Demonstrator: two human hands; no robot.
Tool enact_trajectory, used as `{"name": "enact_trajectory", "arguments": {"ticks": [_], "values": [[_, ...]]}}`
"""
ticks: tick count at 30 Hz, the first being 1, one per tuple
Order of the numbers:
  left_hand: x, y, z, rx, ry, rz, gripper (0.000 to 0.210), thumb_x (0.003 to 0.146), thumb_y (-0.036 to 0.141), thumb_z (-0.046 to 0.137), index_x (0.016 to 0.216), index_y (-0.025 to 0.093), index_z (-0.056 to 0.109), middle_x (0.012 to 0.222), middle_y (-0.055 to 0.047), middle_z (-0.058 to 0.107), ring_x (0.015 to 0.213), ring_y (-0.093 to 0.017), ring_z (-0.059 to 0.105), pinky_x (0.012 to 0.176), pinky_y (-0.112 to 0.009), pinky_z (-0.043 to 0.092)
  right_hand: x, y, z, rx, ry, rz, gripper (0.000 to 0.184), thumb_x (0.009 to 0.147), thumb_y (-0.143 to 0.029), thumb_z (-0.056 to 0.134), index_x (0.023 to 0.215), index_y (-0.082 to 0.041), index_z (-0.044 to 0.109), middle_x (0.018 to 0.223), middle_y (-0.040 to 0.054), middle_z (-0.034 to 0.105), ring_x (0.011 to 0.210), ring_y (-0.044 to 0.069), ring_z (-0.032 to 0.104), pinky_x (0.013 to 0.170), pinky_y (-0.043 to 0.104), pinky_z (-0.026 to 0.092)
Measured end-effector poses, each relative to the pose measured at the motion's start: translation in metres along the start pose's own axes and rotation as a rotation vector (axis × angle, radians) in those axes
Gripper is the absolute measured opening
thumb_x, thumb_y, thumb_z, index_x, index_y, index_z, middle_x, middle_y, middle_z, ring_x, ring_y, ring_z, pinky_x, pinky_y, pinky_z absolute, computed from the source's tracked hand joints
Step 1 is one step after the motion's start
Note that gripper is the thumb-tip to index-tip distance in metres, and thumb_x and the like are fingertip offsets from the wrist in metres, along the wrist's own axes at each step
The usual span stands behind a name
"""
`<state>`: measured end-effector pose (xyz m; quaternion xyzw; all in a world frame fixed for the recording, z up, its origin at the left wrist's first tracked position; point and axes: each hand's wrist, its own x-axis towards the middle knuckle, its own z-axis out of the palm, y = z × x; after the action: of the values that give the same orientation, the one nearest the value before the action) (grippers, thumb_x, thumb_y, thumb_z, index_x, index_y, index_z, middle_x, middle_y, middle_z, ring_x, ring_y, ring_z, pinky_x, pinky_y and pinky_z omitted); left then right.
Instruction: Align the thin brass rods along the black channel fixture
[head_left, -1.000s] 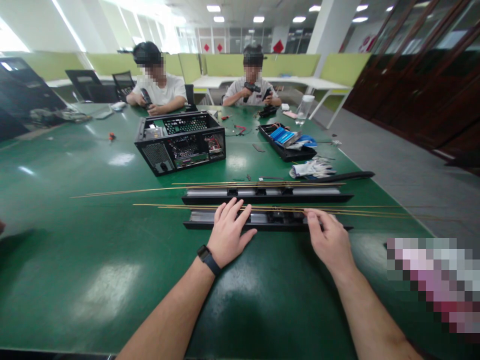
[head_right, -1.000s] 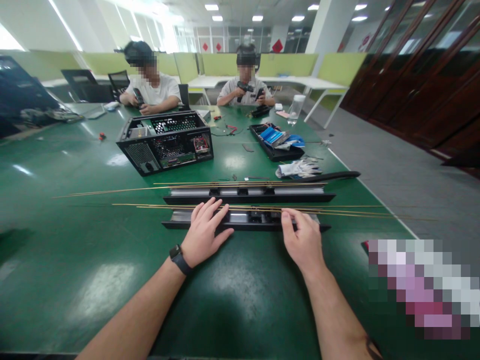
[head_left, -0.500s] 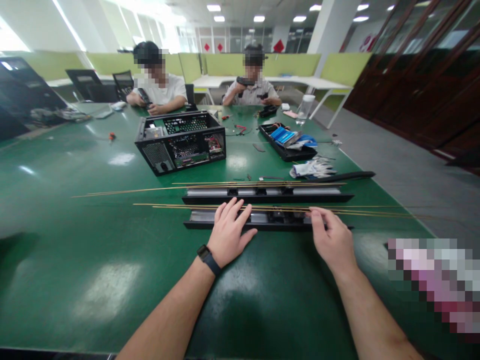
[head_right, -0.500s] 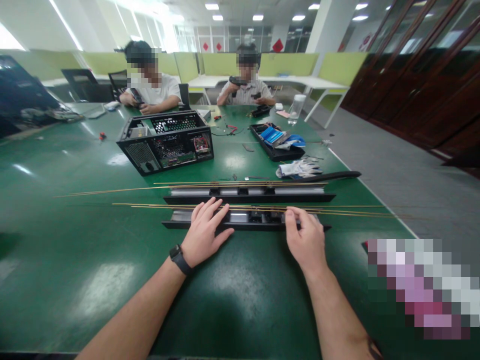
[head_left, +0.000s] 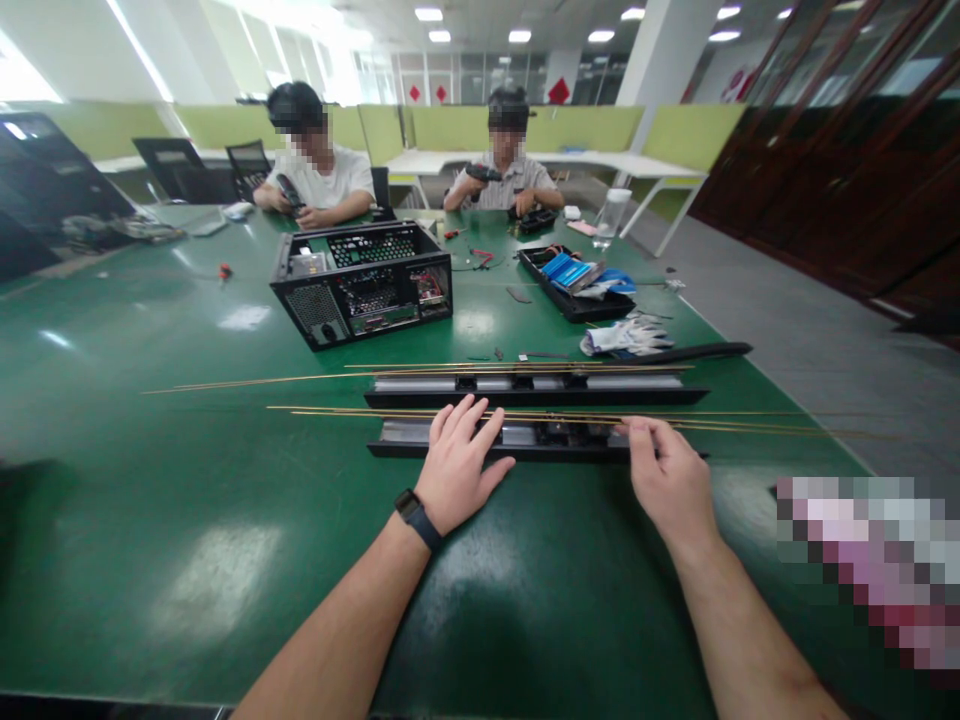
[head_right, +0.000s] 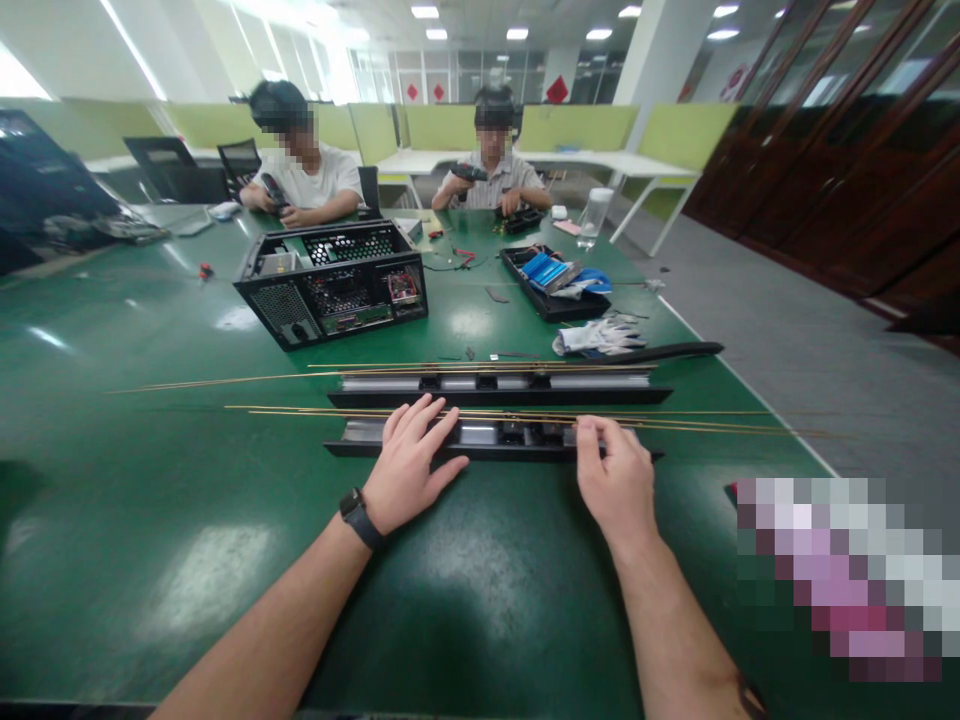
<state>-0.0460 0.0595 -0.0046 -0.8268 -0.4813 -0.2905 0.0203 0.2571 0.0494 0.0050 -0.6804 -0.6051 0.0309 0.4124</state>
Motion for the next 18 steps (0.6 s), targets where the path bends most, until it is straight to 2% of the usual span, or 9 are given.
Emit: {"name": "enact_trajectory", "arguments": {"ticks": [7,13,18], "values": [[0.0000,0.0004,-0.0001,0.003,0.003,0.003,0.059,0.102,0.040,0.072,0.156,0.020,0.059,0.163,-0.018,0.059,0.159,-0.038,0.046,0.133,-0.062,0.032,-0.0004,-0.0023,0.0005,0.037,-0.043,-0.080,0.047,0.105,-0.062,0.050,0.113,-0.025,0.078,0.113,0.0111,0.082,0.105,0.029,0.075,0.097,0.045,0.054],[0.0002,0.0006,0.0004,-0.010,0.002,-0.003,0.060,0.101,0.041,0.073,0.156,0.021,0.059,0.163,-0.018,0.059,0.160,-0.038,0.046,0.133,-0.062,0.032,-0.0001,0.0039,0.0027,-0.007,0.012,0.011,0.049,0.107,-0.061,0.045,0.112,-0.025,0.078,0.109,0.0098,0.083,0.108,0.031,0.074,0.097,0.046,0.053],[0.0000,0.0007,0.0005,-0.011,-0.005,-0.006,0.062,0.101,0.041,0.074,0.157,0.021,0.058,0.164,-0.018,0.058,0.160,-0.038,0.045,0.133,-0.062,0.034,-0.0014,-0.0024,0.0031,0.029,-0.026,-0.099,0.049,0.105,-0.062,0.050,0.112,-0.023,0.080,0.110,0.0111,0.082,0.104,0.029,0.075,0.098,0.045,0.055]]}}
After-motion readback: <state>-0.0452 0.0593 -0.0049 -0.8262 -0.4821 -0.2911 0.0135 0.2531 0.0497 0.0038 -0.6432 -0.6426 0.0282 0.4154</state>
